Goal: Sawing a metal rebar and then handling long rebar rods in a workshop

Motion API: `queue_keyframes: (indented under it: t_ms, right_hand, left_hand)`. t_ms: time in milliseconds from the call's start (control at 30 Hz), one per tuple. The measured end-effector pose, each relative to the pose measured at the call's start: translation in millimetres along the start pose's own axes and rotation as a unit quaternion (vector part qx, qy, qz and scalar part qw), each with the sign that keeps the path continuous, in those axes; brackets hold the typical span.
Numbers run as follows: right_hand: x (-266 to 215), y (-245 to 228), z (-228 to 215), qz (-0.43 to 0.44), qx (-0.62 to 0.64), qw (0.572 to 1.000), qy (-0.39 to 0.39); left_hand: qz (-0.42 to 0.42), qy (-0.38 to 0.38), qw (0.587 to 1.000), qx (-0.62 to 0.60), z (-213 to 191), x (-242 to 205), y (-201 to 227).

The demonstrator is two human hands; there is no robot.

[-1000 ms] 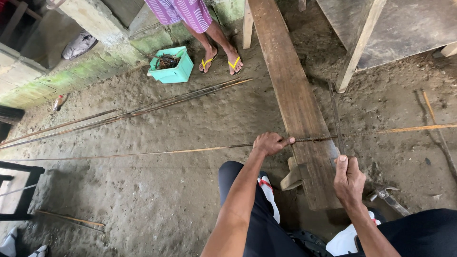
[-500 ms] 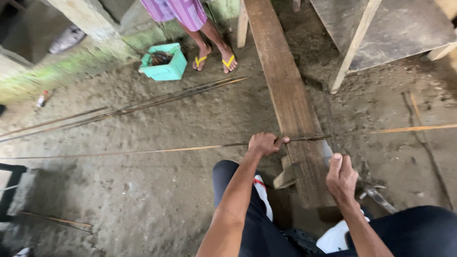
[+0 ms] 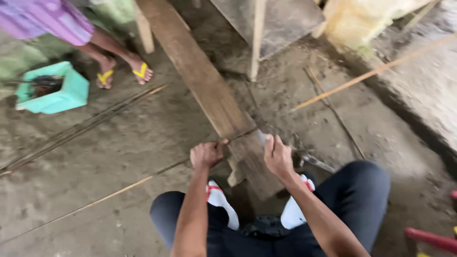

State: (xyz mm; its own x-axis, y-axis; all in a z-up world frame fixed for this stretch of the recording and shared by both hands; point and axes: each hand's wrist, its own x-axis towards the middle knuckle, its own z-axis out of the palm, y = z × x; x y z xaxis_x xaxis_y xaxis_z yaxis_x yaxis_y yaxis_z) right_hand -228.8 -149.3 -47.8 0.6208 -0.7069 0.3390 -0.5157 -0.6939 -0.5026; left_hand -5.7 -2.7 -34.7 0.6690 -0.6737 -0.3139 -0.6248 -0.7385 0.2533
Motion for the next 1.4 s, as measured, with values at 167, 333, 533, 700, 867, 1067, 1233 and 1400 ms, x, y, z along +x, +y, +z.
queue_keyframes:
  t_ms: [167,333,533,700,867,1067,1233,1400]
  right_hand:
    - [-78,8,-65,-0.297,-0.391,0.855,0.166]
    - [-95,86,28,-0.059,-0.146,0.984,-0.085]
    - [29,-28,-30,0.07,0.186,0.98,-0.003]
    - [-85,2,-55,0.129,0.166,0.977,-0.047]
    - [-91,-12,-59,0.149,0.115,0.981,-0.048]
    - [-101,14,-79,-0.262,-0.36,0.882,0.157]
    - [-68,-8,-85,0.072,0.083,0.993,-0.038]
    - [3,-28,-44,0.12,0.085,0.985,-0.092]
  left_hand:
    - [-0.022,-0.056,0.998,0.033,-15,2,6]
    - [0.002,0.028,1.0,0.008,14,13,-9]
    - [0.009,0.082,0.997,0.0,17,9,-9]
    - [-0.039,-0.029,0.999,0.026,6,5,-6]
    - [0.019,0.264,0.963,0.039,49,11,-15]
    - [-0.03,0.079,0.996,0.005,19,11,-6]
    - [0.004,0.081,0.996,0.03,9,17,-2]
    - [-0.039,-0.034,0.998,0.031,14,15,-18]
